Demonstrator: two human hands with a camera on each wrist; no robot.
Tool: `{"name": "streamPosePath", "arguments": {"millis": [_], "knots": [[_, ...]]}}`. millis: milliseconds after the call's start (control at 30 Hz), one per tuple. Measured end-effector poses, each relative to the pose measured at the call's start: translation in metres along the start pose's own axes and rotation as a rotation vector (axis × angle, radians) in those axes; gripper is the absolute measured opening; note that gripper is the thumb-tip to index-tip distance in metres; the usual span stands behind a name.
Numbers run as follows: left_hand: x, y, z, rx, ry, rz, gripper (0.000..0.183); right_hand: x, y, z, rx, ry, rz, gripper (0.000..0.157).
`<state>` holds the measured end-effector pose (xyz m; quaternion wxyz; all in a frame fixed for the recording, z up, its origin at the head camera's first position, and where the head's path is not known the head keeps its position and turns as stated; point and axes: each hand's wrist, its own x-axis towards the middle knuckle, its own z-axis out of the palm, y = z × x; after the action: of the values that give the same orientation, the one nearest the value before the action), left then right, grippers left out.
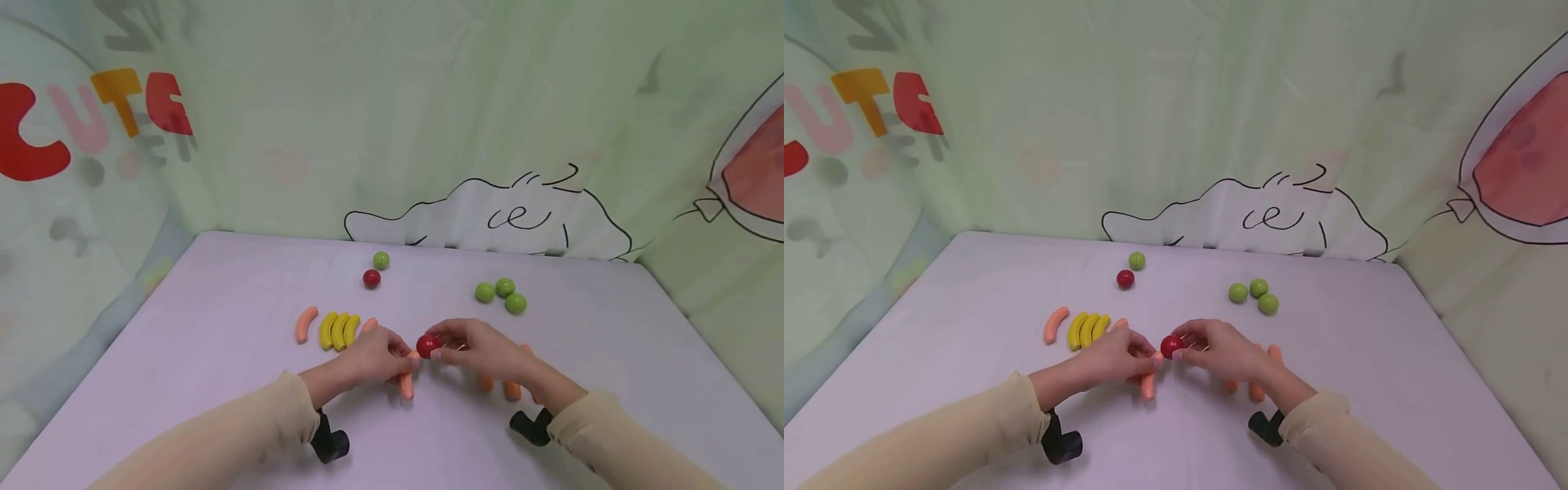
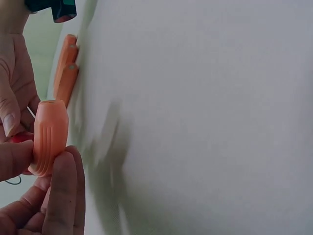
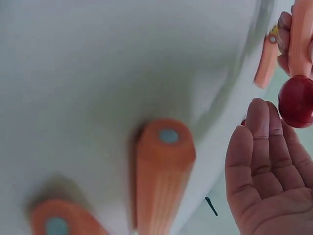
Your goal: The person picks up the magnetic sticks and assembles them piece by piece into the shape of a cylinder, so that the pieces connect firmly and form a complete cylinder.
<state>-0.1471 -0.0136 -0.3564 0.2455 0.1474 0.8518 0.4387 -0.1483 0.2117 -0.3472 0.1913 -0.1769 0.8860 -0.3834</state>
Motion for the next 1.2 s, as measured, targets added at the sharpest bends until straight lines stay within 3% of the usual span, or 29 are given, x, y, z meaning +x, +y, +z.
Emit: {"name": "streamPosePath", "arguments": {"millis": [300,567,800,1000,1200], "knots": [[-0.011,-0.004,0.009,-0.028,0.018,-0.092,0.018,-0.017,-0.003,0.013,-0.020,0.021,0.000,0.040],[-0.012,-0.008,0.011,-0.067,0.025,-0.123,0.022,-0.026,-0.010,0.036,-0.022,-0.009,0.100,0.029],[-0.009,-0.014,0.016,-0.189,0.020,-0.171,0.023,-0.032,-0.014,0.048,0.105,-0.070,0.157,0.018],[-0.006,-0.017,0.019,-0.294,0.030,-0.218,0.023,-0.032,-0.015,0.051,0.227,-0.115,0.258,0.027],[-0.004,-0.018,0.021,-0.378,0.011,-0.243,0.022,-0.031,-0.014,0.053,0.279,-0.122,0.296,0.030]]}}
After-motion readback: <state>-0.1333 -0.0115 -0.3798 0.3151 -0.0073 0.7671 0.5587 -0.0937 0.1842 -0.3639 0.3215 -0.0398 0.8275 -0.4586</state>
